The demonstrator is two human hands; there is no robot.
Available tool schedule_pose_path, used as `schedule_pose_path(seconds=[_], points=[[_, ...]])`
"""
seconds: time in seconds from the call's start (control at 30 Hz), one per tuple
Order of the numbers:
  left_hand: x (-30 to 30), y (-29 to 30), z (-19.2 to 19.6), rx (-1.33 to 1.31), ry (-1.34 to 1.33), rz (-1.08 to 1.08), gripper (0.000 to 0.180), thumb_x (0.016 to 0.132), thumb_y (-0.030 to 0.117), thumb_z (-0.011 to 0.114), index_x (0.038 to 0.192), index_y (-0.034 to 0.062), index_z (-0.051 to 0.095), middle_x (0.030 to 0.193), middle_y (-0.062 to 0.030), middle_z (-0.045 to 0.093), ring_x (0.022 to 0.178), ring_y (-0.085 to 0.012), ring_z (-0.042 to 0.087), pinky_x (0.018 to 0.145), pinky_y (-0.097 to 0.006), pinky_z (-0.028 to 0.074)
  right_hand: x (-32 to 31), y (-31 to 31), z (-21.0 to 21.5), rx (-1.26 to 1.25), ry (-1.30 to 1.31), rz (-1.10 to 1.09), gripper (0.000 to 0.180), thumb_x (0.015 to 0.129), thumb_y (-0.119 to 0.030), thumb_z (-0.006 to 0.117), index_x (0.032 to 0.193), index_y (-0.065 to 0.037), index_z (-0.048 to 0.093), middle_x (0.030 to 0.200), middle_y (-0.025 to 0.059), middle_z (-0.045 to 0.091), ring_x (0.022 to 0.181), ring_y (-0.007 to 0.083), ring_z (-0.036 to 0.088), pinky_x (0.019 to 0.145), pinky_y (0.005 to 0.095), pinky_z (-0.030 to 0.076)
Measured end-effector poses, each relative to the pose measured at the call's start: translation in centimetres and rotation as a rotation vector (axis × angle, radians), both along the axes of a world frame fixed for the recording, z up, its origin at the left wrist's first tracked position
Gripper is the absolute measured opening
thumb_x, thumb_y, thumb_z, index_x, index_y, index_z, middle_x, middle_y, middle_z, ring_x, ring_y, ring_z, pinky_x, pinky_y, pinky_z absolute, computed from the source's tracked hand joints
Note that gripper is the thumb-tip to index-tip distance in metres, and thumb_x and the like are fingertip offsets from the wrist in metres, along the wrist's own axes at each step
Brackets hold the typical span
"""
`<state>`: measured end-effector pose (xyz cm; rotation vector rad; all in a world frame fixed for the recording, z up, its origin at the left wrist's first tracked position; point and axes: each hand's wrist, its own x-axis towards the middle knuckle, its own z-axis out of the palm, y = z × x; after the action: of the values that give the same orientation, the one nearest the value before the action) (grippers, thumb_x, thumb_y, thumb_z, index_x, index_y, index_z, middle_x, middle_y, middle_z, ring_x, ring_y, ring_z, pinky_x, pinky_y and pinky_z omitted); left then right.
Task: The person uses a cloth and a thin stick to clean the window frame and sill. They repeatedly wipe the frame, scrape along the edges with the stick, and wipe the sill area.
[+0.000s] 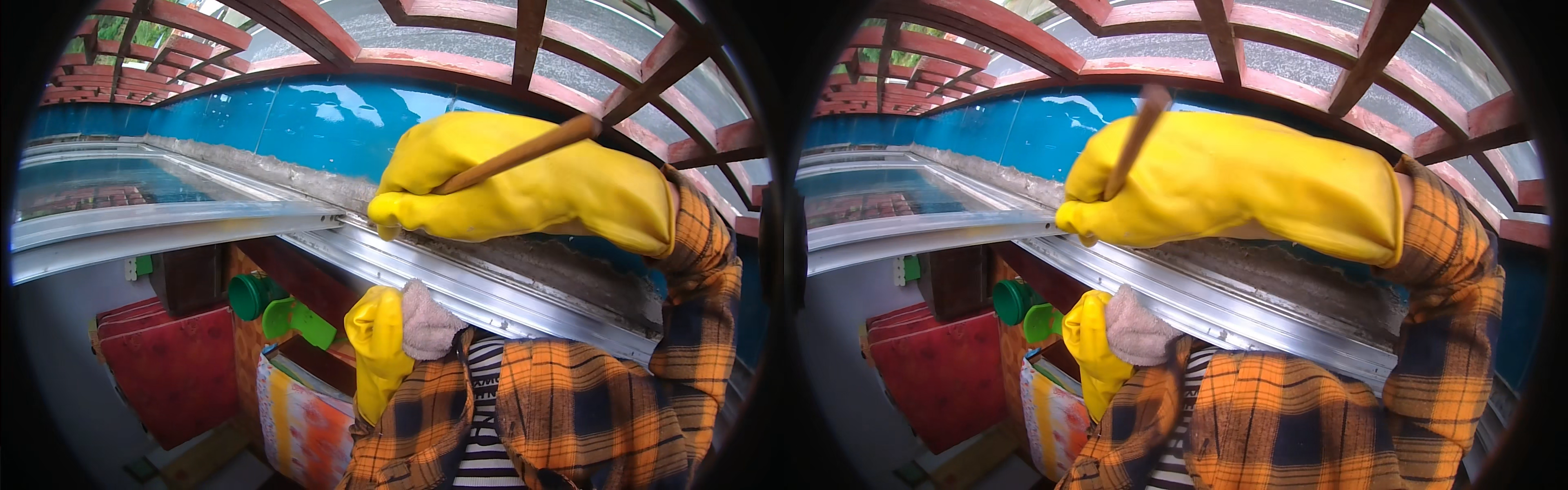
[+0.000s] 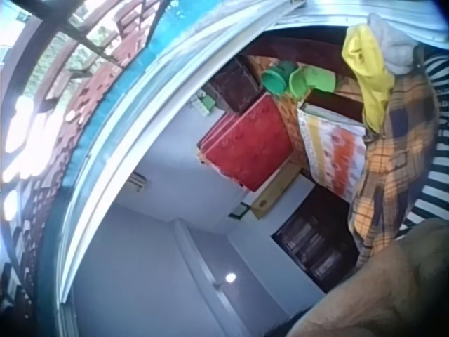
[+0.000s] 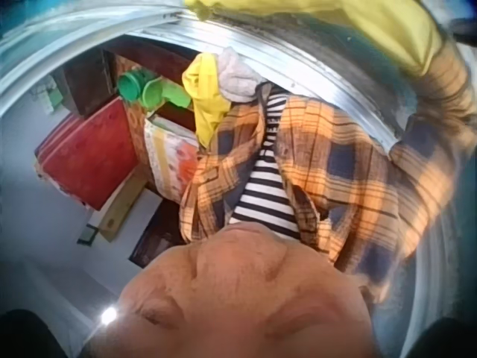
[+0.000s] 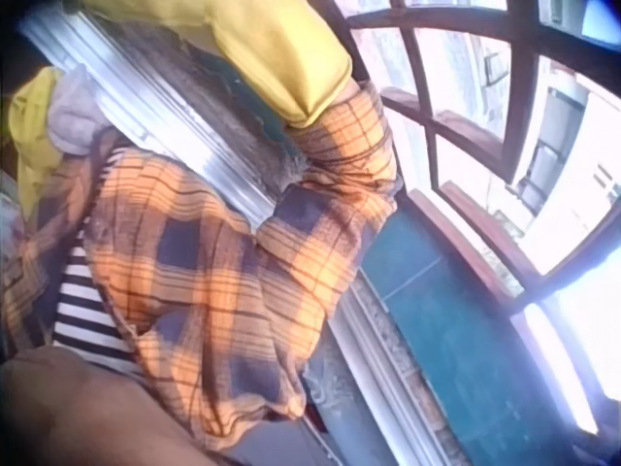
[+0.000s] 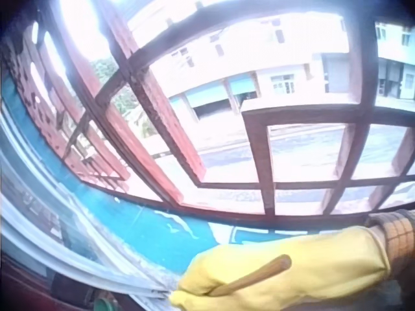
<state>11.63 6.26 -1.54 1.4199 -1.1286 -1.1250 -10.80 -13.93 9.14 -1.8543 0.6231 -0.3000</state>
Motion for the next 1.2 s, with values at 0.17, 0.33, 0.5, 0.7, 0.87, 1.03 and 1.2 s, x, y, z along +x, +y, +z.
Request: schedule_pose_path(seconds=[0.17, 0.33, 0.5, 0.7, 0.87, 1.03, 1.2], points=[[0.9, 0.2, -1.3, 0.002, -0.019, -0.042, 0.029, 0.110, 0.014, 0.060, 0.086, -0.0022, 0.064, 0.082, -0.0071, 0.062, 0.073, -0.0155, 0.056, 0.067, -0.035, 0.044, 0.7, 0.1, -2.1, -0.192, -0.088, 0.017, 0.036, 0.109, -0.033, 0.068, 0.116, 0.000, 0.081, 0.114, 0.0194, 0.079, 0.101, 0.0337, 0.073, 0.090, 0.0469, 0.059], [1.0, 0.9, -0.2, -0.022, -0.043, -0.034, 0.026, 0.109, 0.013, 0.062, 0.088, -0.0019, 0.065, 0.083, -0.0072, 0.062, 0.074, -0.0160, 0.056, 0.068, -0.035, 0.045, 1.6, 0.9, 0.1, -0.156, -0.065, 0.053, 0.027, 0.108, -0.023, 0.068, 0.115, 0.000, 0.080, 0.116, 0.0196, 0.080, 0.106, 0.0372, 0.074, 0.093, 0.0474, 0.060], [-1.3, -0.6, 3.1, 0.098, 0.131, 0.047, 0.024, 0.108, 0.013, 0.066, 0.091, -0.0024, 0.067, 0.083, -0.0068, 0.062, 0.076, -0.0154, 0.057, 0.068, -0.034, 0.045, 2.6, 1.4, -2.9, -0.497, -0.413, 0.080, 0.023, 0.107, -0.015, 0.066, 0.113, 0.003, 0.078, 0.119, 0.0279, 0.078, 0.099, 0.0460, 0.075, 0.086, 0.0497, 0.061], [-1.0, -0.1, 2.5, 0.042, 0.119, 0.019, 0.031, 0.109, 0.016, 0.066, 0.084, -0.0023, 0.066, 0.082, -0.0045, 0.063, 0.074, -0.0124, 0.058, 0.066, -0.033, 0.045, 4.7, 2.3, -3.9, -0.515, -0.343, 0.048, 0.016, 0.100, -0.020, 0.073, 0.098, -0.006, 0.079, 0.111, 0.0188, 0.081, 0.097, 0.0420, 0.076, 0.085, 0.0497, 0.062], [-1.3, -1.0, 4.4, 0.242, 0.348, 0.015, 0.030, 0.109, 0.017, 0.068, 0.086, -0.0019, 0.068, 0.082, -0.0033, 0.066, 0.074, -0.0112, 0.061, 0.065, -0.031, 0.046, 4.2, 2.1, -2.2, -0.577, -0.216, 0.063, 0.021, 0.104, -0.017, 0.068, 0.107, 0.000, 0.080, 0.116, 0.0244, 0.080, 0.098, 0.0424, 0.076, 0.087, 0.0493, 0.061], [-1.3, -0.2, 3.1, 0.164, 0.183, 0.055, 0.031, 0.110, 0.019, 0.067, 0.087, -0.0010, 0.069, 0.081, -0.0022, 0.067, 0.072, -0.0098, 0.060, 0.064, -0.030, 0.047, 3.6, 1.6, 1.6, -0.515, -0.096, 0.064, 0.022, 0.105, -0.016, 0.065, 0.107, -0.003, 0.082, 0.116, 0.0164, 0.081, 0.100, 0.0364, 0.074, 0.092, 0.0455, 0.058], [-1.2, -0.5, 3.1, 0.111, 0.206, 0.024, 0.031, 0.110, 0.019, 0.067, 0.087, -0.0018, 0.070, 0.083, -0.0027, 0.067, 0.072, -0.0102, 0.060, 0.064, -0.031, 0.046, 4.3, 1.5, -0.5, -0.544, -0.154, 0.083, 0.018, 0.101, -0.010, 0.069, 0.113, -0.002, 0.080, 0.120, 0.0182, 0.080, 0.101, 0.0379, 0.073, 0.090, 0.0478, 0.058]])
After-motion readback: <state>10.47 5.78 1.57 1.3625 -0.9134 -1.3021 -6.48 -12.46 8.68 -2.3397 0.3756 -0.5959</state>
